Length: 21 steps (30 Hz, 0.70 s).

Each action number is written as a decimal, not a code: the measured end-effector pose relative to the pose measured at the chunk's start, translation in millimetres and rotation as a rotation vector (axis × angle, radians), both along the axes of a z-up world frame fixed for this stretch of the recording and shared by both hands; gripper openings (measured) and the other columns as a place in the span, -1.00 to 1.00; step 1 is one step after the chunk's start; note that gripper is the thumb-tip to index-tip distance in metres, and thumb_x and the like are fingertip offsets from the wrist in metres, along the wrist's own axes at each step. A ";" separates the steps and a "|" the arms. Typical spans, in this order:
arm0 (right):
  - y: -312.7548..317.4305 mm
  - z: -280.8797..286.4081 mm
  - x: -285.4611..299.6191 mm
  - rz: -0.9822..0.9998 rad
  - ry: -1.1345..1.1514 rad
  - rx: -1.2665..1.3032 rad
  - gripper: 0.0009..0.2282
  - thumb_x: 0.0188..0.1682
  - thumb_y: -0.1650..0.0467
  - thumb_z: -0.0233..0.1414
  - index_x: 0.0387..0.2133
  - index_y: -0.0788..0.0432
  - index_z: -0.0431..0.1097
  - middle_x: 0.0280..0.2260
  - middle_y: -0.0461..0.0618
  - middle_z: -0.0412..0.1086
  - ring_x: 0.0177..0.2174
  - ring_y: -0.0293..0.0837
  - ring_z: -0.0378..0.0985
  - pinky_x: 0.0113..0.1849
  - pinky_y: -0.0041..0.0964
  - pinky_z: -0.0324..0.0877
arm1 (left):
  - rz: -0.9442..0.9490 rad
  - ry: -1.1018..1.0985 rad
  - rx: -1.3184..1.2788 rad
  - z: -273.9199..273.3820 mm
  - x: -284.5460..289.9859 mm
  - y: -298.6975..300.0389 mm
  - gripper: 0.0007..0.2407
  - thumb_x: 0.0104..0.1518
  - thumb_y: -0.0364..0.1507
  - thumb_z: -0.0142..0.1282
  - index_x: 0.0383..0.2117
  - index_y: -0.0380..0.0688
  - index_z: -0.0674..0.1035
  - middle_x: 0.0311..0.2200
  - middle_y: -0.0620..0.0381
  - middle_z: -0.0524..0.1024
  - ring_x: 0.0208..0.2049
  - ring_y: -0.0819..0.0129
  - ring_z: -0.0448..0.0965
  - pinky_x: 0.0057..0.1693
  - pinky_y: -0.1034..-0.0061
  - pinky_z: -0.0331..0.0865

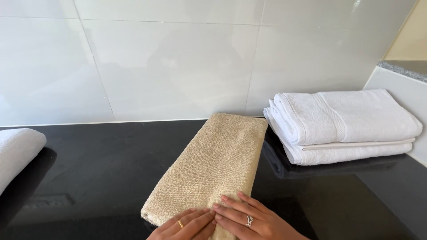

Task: The person folds a stack of white towels and a beige towel on a black countertop. They smooth the fabric and align the edges before stacking the folded beige towel on top of the white ones. The person then unfolds a large white towel and begins folding it into a smaller rectangle.

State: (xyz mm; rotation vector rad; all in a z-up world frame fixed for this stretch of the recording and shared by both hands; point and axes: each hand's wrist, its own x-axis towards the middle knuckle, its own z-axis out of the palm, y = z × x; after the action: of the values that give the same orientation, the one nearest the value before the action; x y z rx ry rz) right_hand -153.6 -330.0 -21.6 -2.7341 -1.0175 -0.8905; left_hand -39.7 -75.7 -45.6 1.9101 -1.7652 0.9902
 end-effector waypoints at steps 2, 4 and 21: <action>-4.7 11.7 -0.2 0.027 0.043 0.014 -0.66 0.22 0.30 -0.08 0.19 0.14 0.37 0.27 0.02 0.33 0.33 -0.02 0.25 0.29 0.14 0.10 | 0.004 0.024 -0.035 -0.6 -5.4 -5.3 -0.80 0.32 -0.36 0.03 -0.05 -0.04 0.66 -0.05 0.20 0.65 0.03 0.36 0.67 0.15 0.38 0.53; -11.7 27.7 2.4 0.038 0.066 -0.090 -0.62 0.29 0.24 -0.17 0.24 0.16 0.35 0.29 0.02 0.35 0.33 -0.05 0.29 0.31 0.12 0.08 | 0.024 0.016 -0.091 1.3 -10.1 -10.5 -0.78 0.27 -0.32 0.07 -0.07 -0.04 0.67 -0.24 0.24 0.64 -0.14 0.42 0.71 0.04 0.42 0.56; -76.1 50.1 68.5 -0.358 0.252 0.138 -0.40 0.10 -0.01 -0.50 0.18 -0.08 0.35 0.26 -0.13 0.31 0.31 -0.05 0.16 0.32 0.08 -0.12 | 0.061 0.096 -0.071 -45.1 -5.4 -42.0 -0.76 0.32 -0.27 -0.07 -0.04 0.40 0.66 0.05 0.43 0.63 0.08 0.41 0.59 0.19 0.23 0.31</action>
State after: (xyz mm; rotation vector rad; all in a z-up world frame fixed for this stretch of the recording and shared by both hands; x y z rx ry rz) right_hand -85.1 -406.2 28.6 -2.8578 -0.4150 -0.6025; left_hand -45.2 -117.7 -90.7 1.9442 -1.6064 0.9516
